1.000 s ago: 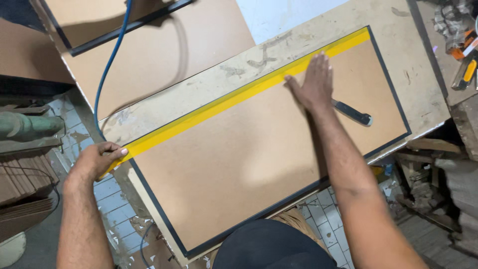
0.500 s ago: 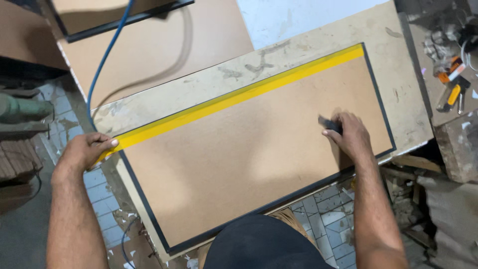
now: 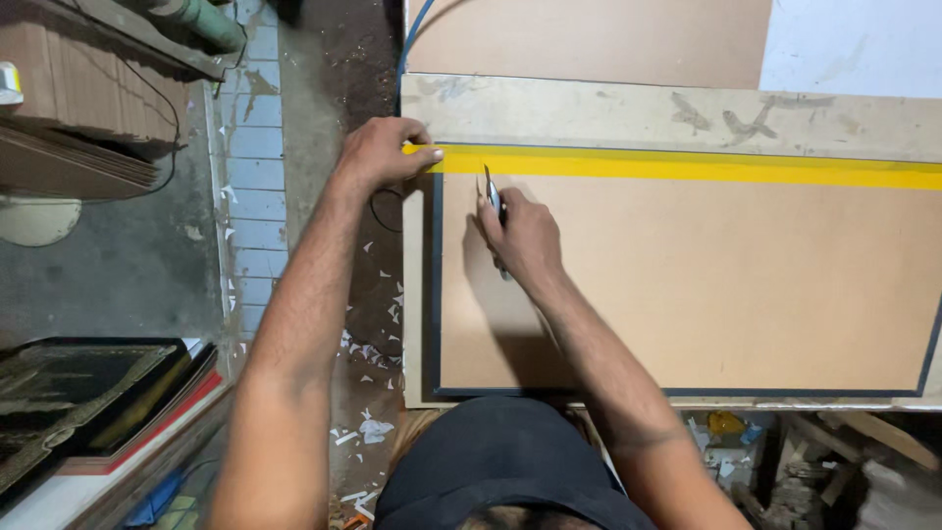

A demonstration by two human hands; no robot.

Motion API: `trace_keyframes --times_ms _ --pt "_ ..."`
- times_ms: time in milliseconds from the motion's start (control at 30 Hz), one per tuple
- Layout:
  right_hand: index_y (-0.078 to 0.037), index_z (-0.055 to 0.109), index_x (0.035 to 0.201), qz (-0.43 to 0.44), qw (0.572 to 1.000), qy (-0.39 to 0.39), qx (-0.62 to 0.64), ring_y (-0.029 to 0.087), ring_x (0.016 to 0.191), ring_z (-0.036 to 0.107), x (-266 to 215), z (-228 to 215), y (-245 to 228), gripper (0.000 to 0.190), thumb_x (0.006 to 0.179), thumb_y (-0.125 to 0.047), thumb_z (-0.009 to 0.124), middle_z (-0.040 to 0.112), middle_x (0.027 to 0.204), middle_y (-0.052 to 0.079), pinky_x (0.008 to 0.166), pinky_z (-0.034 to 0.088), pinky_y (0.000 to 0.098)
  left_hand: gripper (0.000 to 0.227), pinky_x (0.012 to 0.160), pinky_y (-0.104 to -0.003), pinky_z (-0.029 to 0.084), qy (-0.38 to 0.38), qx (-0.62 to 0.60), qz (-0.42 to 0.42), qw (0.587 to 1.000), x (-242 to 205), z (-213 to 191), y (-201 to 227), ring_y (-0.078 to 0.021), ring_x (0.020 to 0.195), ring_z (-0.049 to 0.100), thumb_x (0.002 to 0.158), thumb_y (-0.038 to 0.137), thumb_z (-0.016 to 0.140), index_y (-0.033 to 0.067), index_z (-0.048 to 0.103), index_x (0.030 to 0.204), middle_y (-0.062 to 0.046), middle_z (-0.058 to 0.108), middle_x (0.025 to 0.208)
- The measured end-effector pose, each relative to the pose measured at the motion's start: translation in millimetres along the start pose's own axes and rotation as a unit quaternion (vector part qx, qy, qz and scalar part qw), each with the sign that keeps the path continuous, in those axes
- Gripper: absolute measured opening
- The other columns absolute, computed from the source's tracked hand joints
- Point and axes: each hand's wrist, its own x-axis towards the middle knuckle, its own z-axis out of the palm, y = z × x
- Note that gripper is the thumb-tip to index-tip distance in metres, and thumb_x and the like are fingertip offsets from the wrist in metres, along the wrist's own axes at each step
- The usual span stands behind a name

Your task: The person applies yellow masking tape along the edges of rectangular wooden frames. They smooth the tape with their fingers and use a utility knife to trim excess tape at the corners. The person repeats this process on multiple frames.

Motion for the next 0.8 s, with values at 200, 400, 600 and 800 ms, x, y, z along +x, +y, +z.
trace_keyframes --times_ms 200,400,600,800 --pt "-0.002 0.066 0.087 -0.077 0.988 0.074 -0.109 0.039 0.065 0.070 40.9 38.3 -37.2 0.041 0.101 -0.038 0.054 0.068 0.063 0.019 0.067 0.055 0.0523 0.028 0.081 -0.047 0.055 0.018 -0.012 0.038 0.999 1.4 5.6 2.3 -0.0284 0.087 0.073 0.088 0.044 0.073 0.0174 0.079 0.094 -0.006 0.077 0.089" --pt "-0.001 0.066 0.088 -0.037 0.988 0.055 -0.137 0.041 0.072 0.071 44.7 46.6 -42.3 0.041 0.101 -0.038 0.053 0.070 0.069 0.023 0.072 0.056 0.0530 0.028 0.082 -0.047 0.055 0.023 -0.039 0.028 0.999 0.3 5.4 2.4 -0.0272 0.087 0.074 0.086 0.045 0.074 0.0182 0.080 0.092 -0.005 0.077 0.087" --pt "0.000 0.065 0.088 -0.037 0.987 0.064 -0.142 0.042 0.073 0.070 43.5 52.7 -41.8 0.041 0.100 -0.038 0.055 0.070 0.073 0.025 0.070 0.055 0.0542 0.028 0.083 -0.047 0.055 -0.002 -0.030 0.012 0.999 3.9 9.1 3.9 -0.0236 0.084 0.073 0.088 0.044 0.073 0.0179 0.079 0.096 -0.004 0.077 0.086" --pt "0.000 0.069 0.084 -0.058 0.980 -0.003 -0.192 0.042 0.077 0.072 41.0 42.9 -36.2 0.043 0.103 -0.036 0.056 0.067 0.072 0.024 0.077 0.056 0.0520 0.029 0.087 -0.048 0.052 -0.008 -0.025 0.008 1.000 7.0 13.6 3.3 -0.0206 0.084 0.072 0.089 0.043 0.073 0.0174 0.079 0.098 -0.003 0.077 0.086"
